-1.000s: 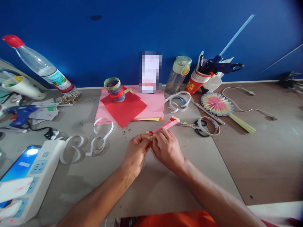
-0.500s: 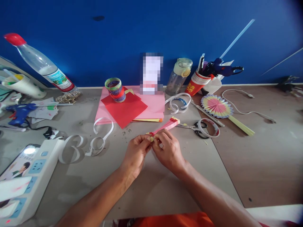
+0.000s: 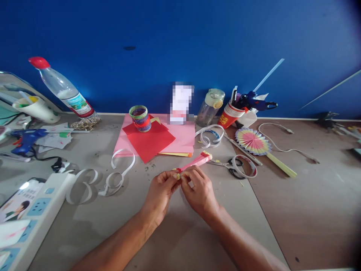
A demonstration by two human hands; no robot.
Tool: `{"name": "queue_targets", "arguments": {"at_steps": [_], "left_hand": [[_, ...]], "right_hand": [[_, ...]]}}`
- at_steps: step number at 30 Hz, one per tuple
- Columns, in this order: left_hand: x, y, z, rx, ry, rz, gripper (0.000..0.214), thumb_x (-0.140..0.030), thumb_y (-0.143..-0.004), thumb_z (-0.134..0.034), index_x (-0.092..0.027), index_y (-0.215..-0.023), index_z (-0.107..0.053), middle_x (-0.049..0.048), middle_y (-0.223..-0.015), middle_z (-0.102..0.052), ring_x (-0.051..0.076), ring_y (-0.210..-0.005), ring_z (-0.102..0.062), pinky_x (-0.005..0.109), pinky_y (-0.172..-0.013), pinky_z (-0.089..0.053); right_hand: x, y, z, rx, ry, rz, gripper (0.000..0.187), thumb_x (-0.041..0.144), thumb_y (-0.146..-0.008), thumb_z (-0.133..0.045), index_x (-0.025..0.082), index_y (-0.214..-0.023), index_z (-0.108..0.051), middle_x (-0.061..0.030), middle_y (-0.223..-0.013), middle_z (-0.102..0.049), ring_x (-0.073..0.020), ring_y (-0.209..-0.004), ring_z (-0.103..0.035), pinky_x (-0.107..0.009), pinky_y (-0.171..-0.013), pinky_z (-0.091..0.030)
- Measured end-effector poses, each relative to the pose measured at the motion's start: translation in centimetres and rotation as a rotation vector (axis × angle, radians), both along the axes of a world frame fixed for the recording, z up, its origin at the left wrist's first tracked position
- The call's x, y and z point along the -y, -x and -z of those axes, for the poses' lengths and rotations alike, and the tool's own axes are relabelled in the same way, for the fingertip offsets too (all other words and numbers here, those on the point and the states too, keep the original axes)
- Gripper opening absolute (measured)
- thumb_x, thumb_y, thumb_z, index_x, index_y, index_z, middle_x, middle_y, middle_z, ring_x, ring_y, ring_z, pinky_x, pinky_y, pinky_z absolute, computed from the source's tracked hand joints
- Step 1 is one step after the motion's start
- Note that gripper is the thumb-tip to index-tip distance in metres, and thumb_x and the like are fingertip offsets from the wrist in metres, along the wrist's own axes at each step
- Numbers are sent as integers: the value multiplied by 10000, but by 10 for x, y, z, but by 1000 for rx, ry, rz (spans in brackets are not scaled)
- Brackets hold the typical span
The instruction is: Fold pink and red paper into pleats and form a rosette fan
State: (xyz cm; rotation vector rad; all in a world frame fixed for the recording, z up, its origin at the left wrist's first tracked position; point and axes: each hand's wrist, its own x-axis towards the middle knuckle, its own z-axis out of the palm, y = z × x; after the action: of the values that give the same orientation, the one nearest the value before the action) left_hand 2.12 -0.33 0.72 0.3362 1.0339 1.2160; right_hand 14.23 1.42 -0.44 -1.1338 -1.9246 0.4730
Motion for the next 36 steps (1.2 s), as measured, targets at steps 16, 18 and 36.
{"name": "queue_targets", "arguments": {"at_steps": [16,18,36], "left_hand": [[2,0,5,-72,-51,-2,108,-226,-691,-724,-143,-657,-664,-24,-634,-540,78,-648,-492,205,-717,-445],[3,0,6,-80,-52,-4,102,-226,-690,-724,-146,-669,-666,-24,-645,-547,75,-637,-481,211,-715,-445],[2,-1,11,-83,-71,-7,122,-236,-684,-732,-151,-634,-659,-27,-604,-542,92,-660,-514,216,-707,-441]], "right_hand": [[-1,0,-3,134,-125,-50,187,110,-878,-436,188,-727,-514,-55,-716,-571,-174,-702,-519,-297,-657,-421],[-2,1,-3,157,-131,-41,194,105,-871,-434,189,-712,-503,-55,-705,-562,-176,-690,-510,-299,-647,-415],[-1,-1,-1,159,-110,-50,199,120,-884,-424,176,-729,-537,-68,-733,-583,-181,-716,-533,-314,-677,-440]]}}
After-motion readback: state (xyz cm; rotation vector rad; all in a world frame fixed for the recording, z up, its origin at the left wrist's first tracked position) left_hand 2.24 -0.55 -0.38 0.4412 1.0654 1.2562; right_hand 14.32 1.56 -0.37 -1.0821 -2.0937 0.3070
